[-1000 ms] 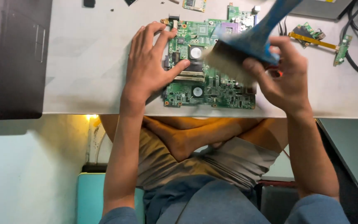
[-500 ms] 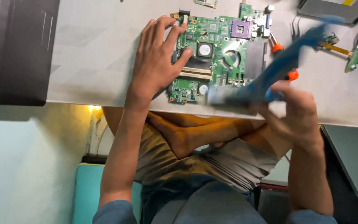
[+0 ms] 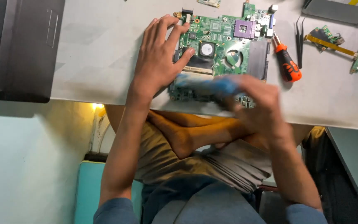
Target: Disassembling and cleaning a laptop motherboard by removing screws, RAM modules, and brushing away dust.
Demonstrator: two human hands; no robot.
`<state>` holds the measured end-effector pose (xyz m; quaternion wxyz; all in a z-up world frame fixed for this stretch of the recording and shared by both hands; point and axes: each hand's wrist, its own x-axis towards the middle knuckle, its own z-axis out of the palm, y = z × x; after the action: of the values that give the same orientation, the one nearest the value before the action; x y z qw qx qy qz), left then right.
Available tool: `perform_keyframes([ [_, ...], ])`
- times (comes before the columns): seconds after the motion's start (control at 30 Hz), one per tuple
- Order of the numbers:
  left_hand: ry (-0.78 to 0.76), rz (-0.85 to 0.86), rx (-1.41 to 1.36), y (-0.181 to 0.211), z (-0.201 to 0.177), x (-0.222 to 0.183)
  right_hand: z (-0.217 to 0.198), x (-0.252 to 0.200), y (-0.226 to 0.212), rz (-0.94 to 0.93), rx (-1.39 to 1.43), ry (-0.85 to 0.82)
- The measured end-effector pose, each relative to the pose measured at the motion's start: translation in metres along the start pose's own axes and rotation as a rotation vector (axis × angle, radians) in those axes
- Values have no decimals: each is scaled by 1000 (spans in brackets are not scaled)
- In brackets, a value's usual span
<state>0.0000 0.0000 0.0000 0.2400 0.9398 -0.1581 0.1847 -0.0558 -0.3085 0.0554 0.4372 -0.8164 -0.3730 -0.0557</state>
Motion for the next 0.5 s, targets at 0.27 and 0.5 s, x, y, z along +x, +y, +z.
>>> perform_keyframes([
  [0.27,48,39,-54,6,-7,2,-105,-40,39,-89,-503,145],
  [0.5,14,25,-14,6,-4,1,-54,-11,27,168,18,180],
])
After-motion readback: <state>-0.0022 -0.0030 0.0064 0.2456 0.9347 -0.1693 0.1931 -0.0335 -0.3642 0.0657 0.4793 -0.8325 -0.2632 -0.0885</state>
